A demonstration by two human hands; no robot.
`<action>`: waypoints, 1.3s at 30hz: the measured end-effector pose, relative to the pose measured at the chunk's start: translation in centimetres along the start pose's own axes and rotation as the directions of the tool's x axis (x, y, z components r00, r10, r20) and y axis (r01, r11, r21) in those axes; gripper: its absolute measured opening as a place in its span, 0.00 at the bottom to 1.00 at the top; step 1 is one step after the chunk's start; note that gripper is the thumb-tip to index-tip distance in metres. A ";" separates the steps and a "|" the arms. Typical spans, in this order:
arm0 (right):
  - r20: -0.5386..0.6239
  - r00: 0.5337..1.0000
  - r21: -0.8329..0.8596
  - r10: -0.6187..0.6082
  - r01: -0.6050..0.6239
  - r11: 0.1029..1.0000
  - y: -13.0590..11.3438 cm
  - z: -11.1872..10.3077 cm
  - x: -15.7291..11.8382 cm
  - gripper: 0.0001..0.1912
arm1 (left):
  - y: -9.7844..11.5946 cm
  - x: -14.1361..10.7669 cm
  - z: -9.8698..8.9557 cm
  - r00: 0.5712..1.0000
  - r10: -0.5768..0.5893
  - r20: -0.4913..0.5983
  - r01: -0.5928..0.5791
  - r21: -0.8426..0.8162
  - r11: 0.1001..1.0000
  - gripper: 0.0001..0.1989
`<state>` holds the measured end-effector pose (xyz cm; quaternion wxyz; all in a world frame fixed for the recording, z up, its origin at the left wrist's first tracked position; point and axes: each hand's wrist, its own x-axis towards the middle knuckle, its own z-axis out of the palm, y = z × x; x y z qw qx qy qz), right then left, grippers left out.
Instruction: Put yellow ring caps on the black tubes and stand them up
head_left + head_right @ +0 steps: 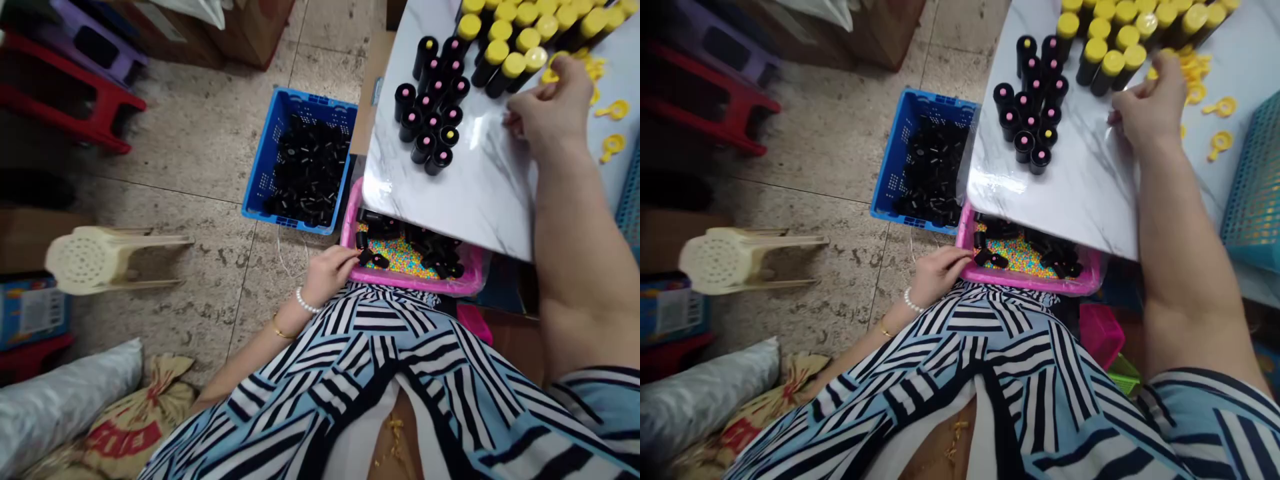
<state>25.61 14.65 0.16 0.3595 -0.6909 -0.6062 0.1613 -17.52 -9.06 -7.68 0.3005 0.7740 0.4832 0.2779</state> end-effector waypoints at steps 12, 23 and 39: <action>0.035 0.990 0.283 0.135 -0.140 0.949 -8.7 -5.9 -21.8 0.11 | 1.5 8.5 6.7 0.906 0.104 0.410 -0.283 0.406 0.869 0.16; -0.002 0.990 0.279 0.142 -0.136 0.951 -8.6 -9.1 -24.8 0.13 | 1.0 10.5 7.2 0.765 0.262 0.588 -0.449 0.195 0.872 0.22; -0.029 0.990 0.311 0.139 -0.123 0.943 -9.5 -9.5 -23.9 0.11 | -0.2 10.4 10.2 0.561 0.374 0.739 -0.391 -0.162 0.906 0.17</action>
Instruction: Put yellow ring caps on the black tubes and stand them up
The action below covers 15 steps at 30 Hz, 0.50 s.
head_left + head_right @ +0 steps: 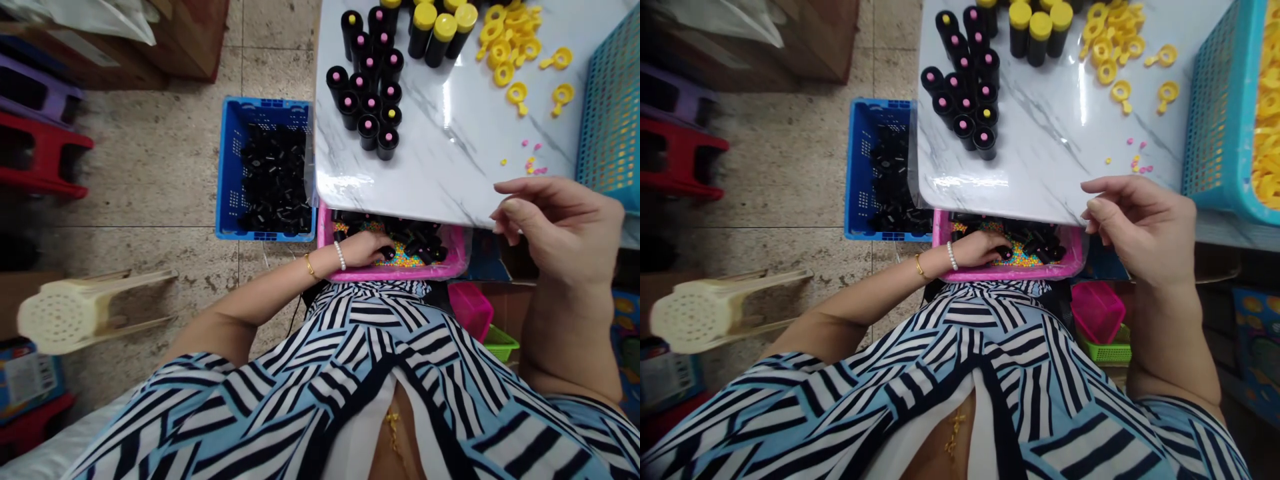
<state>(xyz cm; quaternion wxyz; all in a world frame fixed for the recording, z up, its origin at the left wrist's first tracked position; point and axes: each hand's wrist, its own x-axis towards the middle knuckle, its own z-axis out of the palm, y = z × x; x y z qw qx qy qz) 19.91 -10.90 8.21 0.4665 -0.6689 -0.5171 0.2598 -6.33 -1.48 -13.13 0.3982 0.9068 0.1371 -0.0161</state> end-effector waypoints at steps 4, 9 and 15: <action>-0.027 0.998 -0.005 0.053 -0.053 0.999 1.2 -0.7 0.1 0.10 | 0.0 -0.5 -0.3 1.000 -0.009 -0.022 0.009 0.007 1.000 0.19; -0.110 0.993 -0.184 -0.030 0.010 0.983 2.1 -1.6 0.8 0.10 | 0.9 0.4 0.5 1.000 -0.019 -0.014 0.022 0.274 0.961 0.11; -0.133 0.989 -0.265 -0.056 0.019 0.964 3.4 -2.2 2.8 0.11 | 1.6 1.6 1.3 1.000 0.022 -0.020 -0.015 0.281 0.960 0.08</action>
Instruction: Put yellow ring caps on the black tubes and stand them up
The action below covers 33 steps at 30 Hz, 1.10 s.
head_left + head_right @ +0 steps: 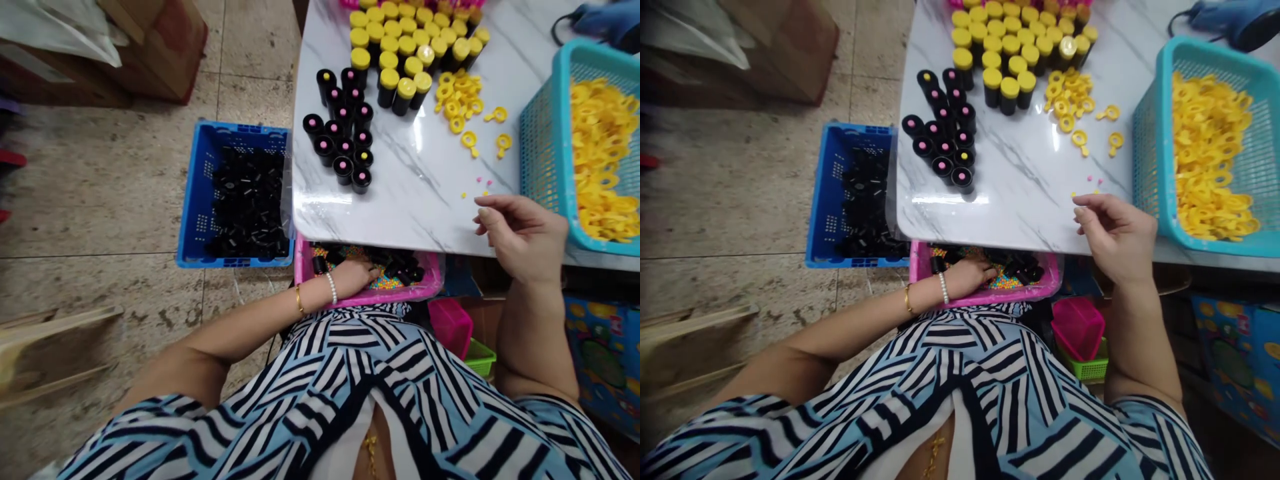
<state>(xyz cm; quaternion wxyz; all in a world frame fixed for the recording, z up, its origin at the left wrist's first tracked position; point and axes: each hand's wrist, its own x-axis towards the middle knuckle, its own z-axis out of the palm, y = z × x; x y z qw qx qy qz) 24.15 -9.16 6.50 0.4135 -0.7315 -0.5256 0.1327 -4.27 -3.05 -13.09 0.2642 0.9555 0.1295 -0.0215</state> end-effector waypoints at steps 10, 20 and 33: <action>-0.138 0.946 -0.560 -0.293 0.169 0.811 4.3 -0.3 4.3 0.11 | -0.3 -2.9 -2.6 0.965 -0.206 -0.161 0.103 -0.490 0.866 0.20; 0.149 0.988 -0.729 -0.051 0.145 0.669 6.2 4.1 15.4 0.28 | 2.6 -3.8 -4.9 0.797 -0.199 -0.571 -0.172 -0.529 0.831 0.18; 0.447 0.822 -0.534 -0.354 0.562 0.632 -0.7 6.9 1.8 0.25 | 3.9 0.9 -12.7 0.576 -0.052 -0.815 -0.085 -0.123 0.989 0.14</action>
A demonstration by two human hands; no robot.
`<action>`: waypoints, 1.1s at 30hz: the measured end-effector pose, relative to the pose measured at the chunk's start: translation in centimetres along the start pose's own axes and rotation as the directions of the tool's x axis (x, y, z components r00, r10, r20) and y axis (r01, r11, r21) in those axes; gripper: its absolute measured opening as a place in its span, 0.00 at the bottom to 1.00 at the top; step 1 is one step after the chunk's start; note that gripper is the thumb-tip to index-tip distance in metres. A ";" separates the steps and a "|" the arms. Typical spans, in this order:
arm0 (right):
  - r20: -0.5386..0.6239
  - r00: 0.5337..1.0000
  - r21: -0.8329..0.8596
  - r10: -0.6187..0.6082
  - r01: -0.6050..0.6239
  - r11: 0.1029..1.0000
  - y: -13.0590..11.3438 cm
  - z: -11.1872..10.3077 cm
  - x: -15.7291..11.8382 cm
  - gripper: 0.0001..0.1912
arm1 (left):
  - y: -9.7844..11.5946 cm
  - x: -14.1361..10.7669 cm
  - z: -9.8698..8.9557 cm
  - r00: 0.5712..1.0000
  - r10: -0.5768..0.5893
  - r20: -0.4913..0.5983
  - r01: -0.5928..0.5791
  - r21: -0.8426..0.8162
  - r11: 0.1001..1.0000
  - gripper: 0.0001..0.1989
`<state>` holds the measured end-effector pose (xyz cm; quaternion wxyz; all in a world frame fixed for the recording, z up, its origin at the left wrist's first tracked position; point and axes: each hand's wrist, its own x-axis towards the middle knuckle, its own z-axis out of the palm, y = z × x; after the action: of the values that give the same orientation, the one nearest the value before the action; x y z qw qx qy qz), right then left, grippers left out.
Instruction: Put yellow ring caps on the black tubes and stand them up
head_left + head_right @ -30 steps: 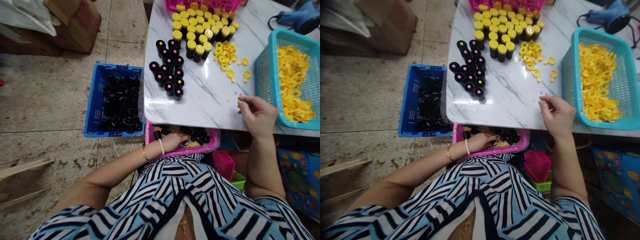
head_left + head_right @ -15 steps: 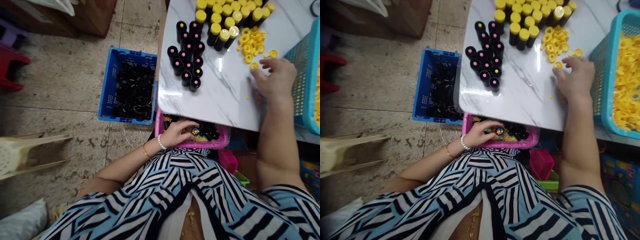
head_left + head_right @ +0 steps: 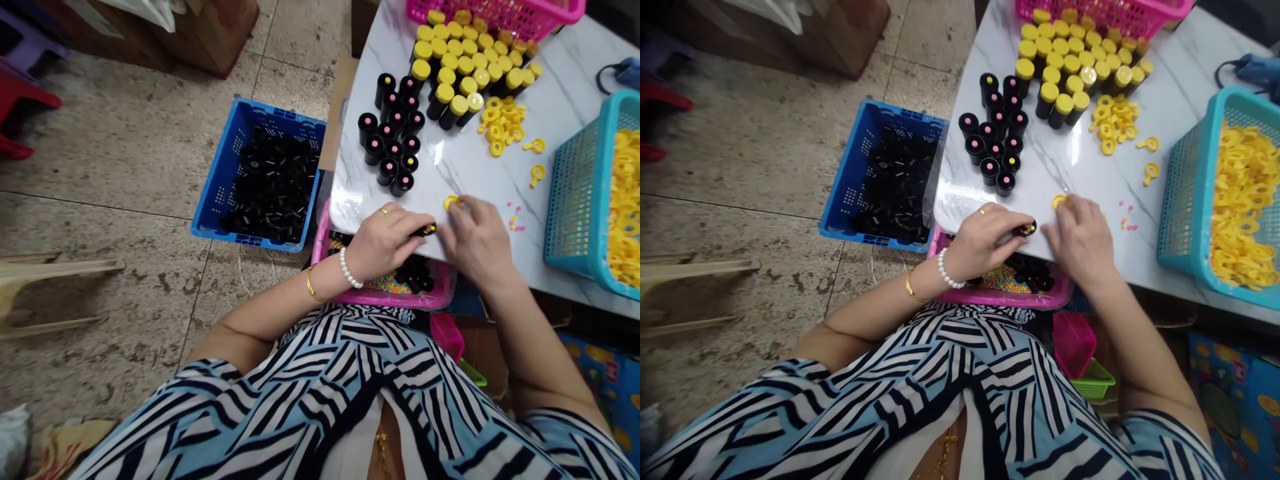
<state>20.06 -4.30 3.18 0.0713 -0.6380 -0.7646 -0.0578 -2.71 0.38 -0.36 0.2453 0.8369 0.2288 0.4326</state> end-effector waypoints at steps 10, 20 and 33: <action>-0.251 0.963 0.139 -0.099 0.137 0.981 -2.1 2.5 -7.1 0.29 | -1.1 -0.5 0.8 1.000 -0.013 0.007 0.012 0.061 0.998 0.15; -0.075 0.928 0.734 0.365 -0.197 0.650 -2.4 1.1 -6.0 0.06 | -1.3 -1.6 -0.1 0.995 0.029 0.096 -0.025 -0.043 0.999 0.20; 0.110 0.805 0.895 0.583 -0.335 0.294 -1.9 1.3 -4.2 0.14 | 1.4 -3.8 -1.4 0.997 -0.015 0.080 0.022 -0.089 0.996 0.19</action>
<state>18.84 -8.51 1.17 0.4960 -0.6842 -0.4457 0.2955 -5.63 -2.63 -1.13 0.2952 0.8394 0.2069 0.4068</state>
